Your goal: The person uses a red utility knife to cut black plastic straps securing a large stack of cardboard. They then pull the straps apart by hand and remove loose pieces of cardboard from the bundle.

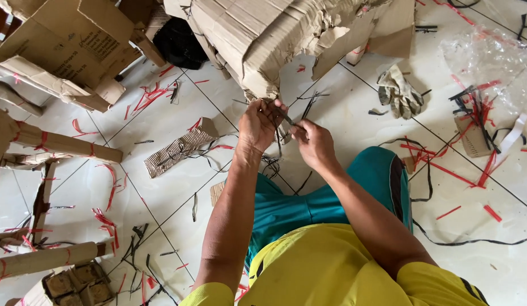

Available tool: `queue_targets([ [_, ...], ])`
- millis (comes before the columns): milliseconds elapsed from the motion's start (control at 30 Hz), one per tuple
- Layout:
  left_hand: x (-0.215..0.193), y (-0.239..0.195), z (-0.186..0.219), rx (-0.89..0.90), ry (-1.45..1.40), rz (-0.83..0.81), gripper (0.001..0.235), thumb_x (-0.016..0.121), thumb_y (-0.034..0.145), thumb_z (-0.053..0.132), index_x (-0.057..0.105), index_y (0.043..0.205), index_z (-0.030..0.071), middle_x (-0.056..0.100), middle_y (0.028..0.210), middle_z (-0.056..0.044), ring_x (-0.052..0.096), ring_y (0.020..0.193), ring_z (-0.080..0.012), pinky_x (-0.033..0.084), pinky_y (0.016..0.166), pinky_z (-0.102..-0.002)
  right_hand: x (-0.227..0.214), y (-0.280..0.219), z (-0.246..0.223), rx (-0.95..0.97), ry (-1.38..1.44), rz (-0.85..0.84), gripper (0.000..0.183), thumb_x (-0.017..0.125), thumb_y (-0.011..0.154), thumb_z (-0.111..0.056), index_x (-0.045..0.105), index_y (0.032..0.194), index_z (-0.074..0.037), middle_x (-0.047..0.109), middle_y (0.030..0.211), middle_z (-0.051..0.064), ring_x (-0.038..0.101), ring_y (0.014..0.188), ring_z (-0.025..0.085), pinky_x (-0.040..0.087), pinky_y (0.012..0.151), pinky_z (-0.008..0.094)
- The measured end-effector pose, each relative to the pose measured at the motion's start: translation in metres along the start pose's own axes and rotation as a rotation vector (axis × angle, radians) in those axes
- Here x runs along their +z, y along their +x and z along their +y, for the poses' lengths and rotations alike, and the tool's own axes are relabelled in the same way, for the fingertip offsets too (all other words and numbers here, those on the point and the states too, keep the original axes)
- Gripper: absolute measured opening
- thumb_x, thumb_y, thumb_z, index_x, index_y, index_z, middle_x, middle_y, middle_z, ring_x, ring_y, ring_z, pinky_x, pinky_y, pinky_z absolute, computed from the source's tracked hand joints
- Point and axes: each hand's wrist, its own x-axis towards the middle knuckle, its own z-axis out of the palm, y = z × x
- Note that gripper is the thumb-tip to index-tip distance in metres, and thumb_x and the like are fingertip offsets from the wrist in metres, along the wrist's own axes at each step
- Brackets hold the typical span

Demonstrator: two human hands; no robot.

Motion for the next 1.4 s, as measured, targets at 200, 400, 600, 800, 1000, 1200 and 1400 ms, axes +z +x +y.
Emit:
queue_targets([
  [200, -0.006, 0.006, -0.001, 0.004, -0.076, 0.045, 0.032, 0.046, 0.102, 0.021, 0.056, 0.076, 0.007, 0.070, 0.078, -0.017, 0.074, 0.077, -0.0331, 0.064, 0.083, -0.048, -0.002, 0.005, -0.055, -0.594, -0.315, 0.254, 0.056, 0.066, 0.094, 0.002, 0.050, 0.146, -0.012, 0.062, 0.124, 0.014, 0.067, 0.111, 0.036, 0.062, 0.085, 0.050],
  [400, 0.000, 0.001, 0.003, 0.100, 0.115, 0.088, 0.034, 0.045, 0.103, 0.023, 0.057, 0.076, 0.006, 0.066, 0.074, -0.010, 0.071, 0.072, -0.0256, 0.059, 0.075, -0.037, 0.007, 0.030, -0.057, -0.710, -0.507, 0.272, 0.045, 0.068, 0.093, -0.008, 0.065, 0.136, -0.022, 0.059, 0.119, 0.008, 0.069, 0.104, 0.027, 0.063, 0.081, 0.037],
  [600, 0.047, -0.033, 0.006, 0.236, 0.312, 0.290, 0.028, 0.055, 0.088, 0.013, 0.053, 0.062, 0.003, 0.055, 0.060, -0.016, 0.053, 0.053, -0.0213, 0.046, 0.050, -0.031, 0.019, 0.036, -0.048, -0.553, -0.567, 0.164, 0.039, 0.082, 0.086, -0.024, 0.068, 0.121, -0.016, 0.058, 0.116, 0.011, 0.069, 0.097, 0.030, 0.063, 0.069, 0.042],
  [800, 0.018, -0.004, -0.008, 0.342, 0.506, 0.453, 0.022, 0.054, 0.080, 0.015, 0.055, 0.060, 0.006, 0.060, 0.061, -0.017, 0.059, 0.054, -0.0213, 0.049, 0.050, -0.032, 0.013, 0.041, -0.040, -0.608, -0.441, 0.123, 0.017, 0.078, 0.092, -0.013, 0.071, 0.106, -0.014, 0.061, 0.103, 0.010, 0.069, 0.090, 0.027, 0.061, 0.070, 0.036],
  [1000, 0.025, -0.008, -0.004, 0.175, 0.416, 0.407, 0.028, 0.053, 0.090, 0.021, 0.053, 0.065, 0.010, 0.061, 0.068, -0.010, 0.061, 0.063, -0.0208, 0.050, 0.065, -0.033, 0.008, 0.045, -0.027, -0.612, -0.227, 0.122, 0.014, 0.079, 0.092, -0.009, 0.065, 0.096, -0.011, 0.062, 0.107, 0.010, 0.068, 0.096, 0.035, 0.059, 0.074, 0.044],
  [1200, 0.030, -0.019, 0.004, 0.009, 0.211, 0.241, 0.030, 0.047, 0.098, 0.028, 0.049, 0.073, 0.011, 0.059, 0.076, -0.007, 0.062, 0.071, -0.0230, 0.048, 0.053, -0.033, 0.027, -0.006, -0.007, -0.689, -0.127, 0.173, 0.012, 0.073, 0.095, -0.008, 0.062, 0.089, -0.008, 0.058, 0.123, 0.016, 0.062, 0.117, 0.037, 0.056, 0.092, 0.043],
  [1400, 0.048, -0.050, 0.008, 0.281, 0.692, 0.248, 0.031, 0.045, 0.098, 0.020, 0.041, 0.067, 0.017, 0.038, 0.065, 0.000, 0.033, 0.053, -0.0106, 0.028, 0.052, -0.029, 0.016, -0.100, 0.019, -0.575, -0.188, -0.253, 0.017, 0.066, 0.100, -0.025, 0.067, 0.092, -0.010, 0.065, 0.108, 0.019, 0.067, 0.105, 0.043, 0.056, 0.082, 0.056],
])
